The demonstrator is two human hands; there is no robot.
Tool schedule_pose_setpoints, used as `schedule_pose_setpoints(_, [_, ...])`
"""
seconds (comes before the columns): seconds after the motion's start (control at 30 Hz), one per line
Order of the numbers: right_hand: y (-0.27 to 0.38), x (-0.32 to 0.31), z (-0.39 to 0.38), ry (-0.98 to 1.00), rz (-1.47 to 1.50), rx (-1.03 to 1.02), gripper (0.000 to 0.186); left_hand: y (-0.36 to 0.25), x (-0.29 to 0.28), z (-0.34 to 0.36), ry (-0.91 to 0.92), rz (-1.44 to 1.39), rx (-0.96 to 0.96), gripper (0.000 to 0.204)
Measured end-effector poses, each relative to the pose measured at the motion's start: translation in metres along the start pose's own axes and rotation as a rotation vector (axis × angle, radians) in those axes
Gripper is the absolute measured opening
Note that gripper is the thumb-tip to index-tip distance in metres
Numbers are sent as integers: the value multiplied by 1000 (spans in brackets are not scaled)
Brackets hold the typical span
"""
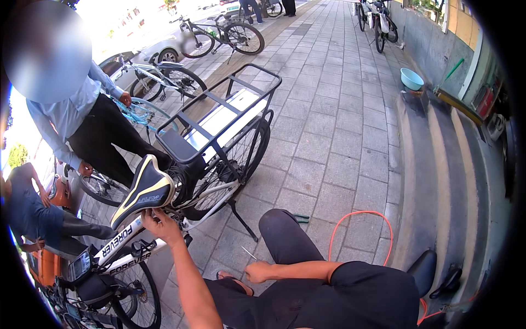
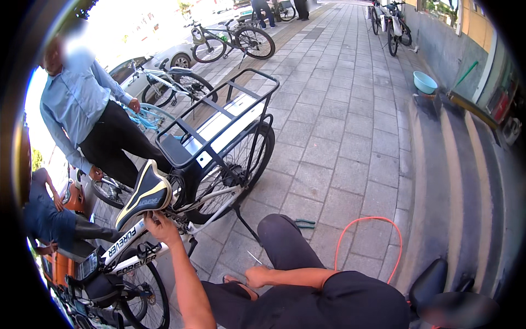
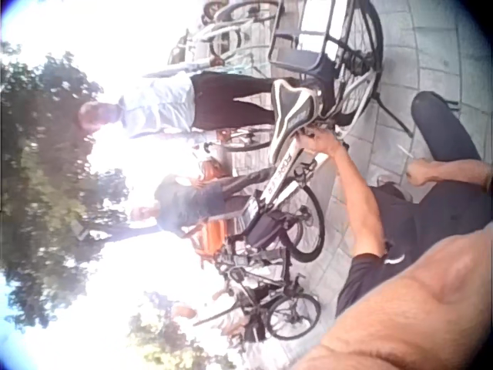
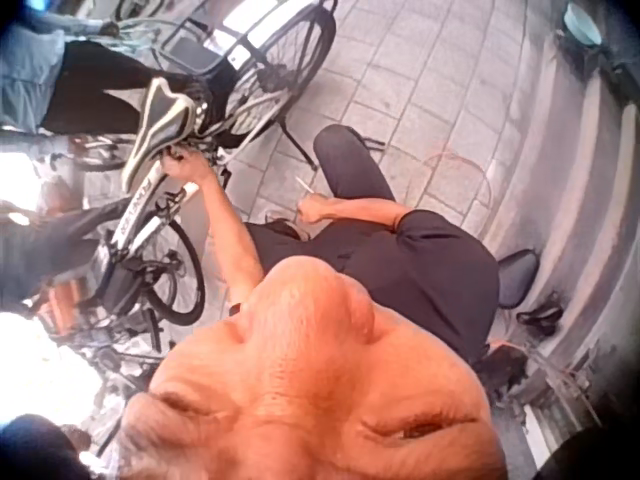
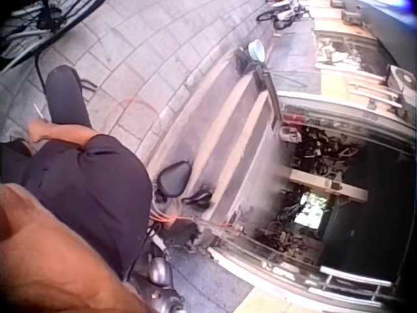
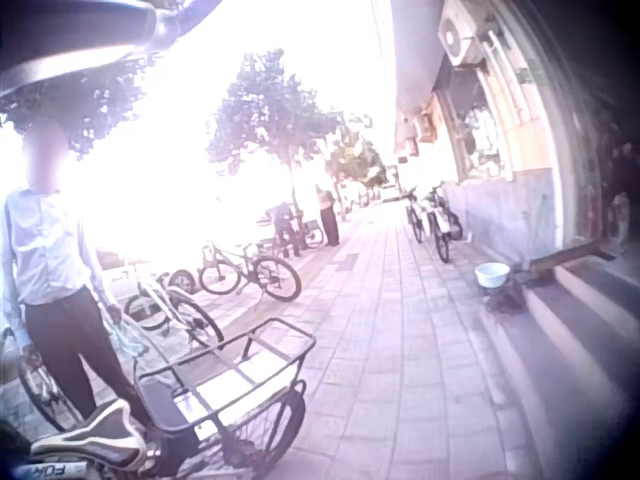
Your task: The person sits on the sidewalk and uses a wrench to loosen the bolt on the bicycle seat post. They adjust the seat height and angle, then remove the seat entirely from the frame. The person holds the detached seat and inspects it while sitting on the ground.
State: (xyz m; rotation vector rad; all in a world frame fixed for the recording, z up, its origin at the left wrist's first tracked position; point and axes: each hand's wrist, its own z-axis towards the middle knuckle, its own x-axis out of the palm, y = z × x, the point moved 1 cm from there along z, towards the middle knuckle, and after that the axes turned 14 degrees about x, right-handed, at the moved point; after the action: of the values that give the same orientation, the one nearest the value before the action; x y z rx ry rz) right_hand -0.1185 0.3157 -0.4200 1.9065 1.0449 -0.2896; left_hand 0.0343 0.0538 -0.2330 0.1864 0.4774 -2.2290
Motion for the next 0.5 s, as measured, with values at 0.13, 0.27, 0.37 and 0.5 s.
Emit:
schedule_pose_setpoints(0.13, [-5,1,7,16,-19,15,36,-29,2,7,-25,8,-114,50])
schedule_pose_setpoints(0.27, [-6,5,10,9,-27,-22,36,-39,10,8,-33,-175,-314,52])
schedule_pose_setpoints(0.37, [-5,-2,5,3,-26,-6,36,-41,7,15,-28,-158,-316,50])
schedule_pose_setpoints(0.5, [-6,-1,4,-7,-19,-8,37,-51,0,27,-2,-98,-281,46])
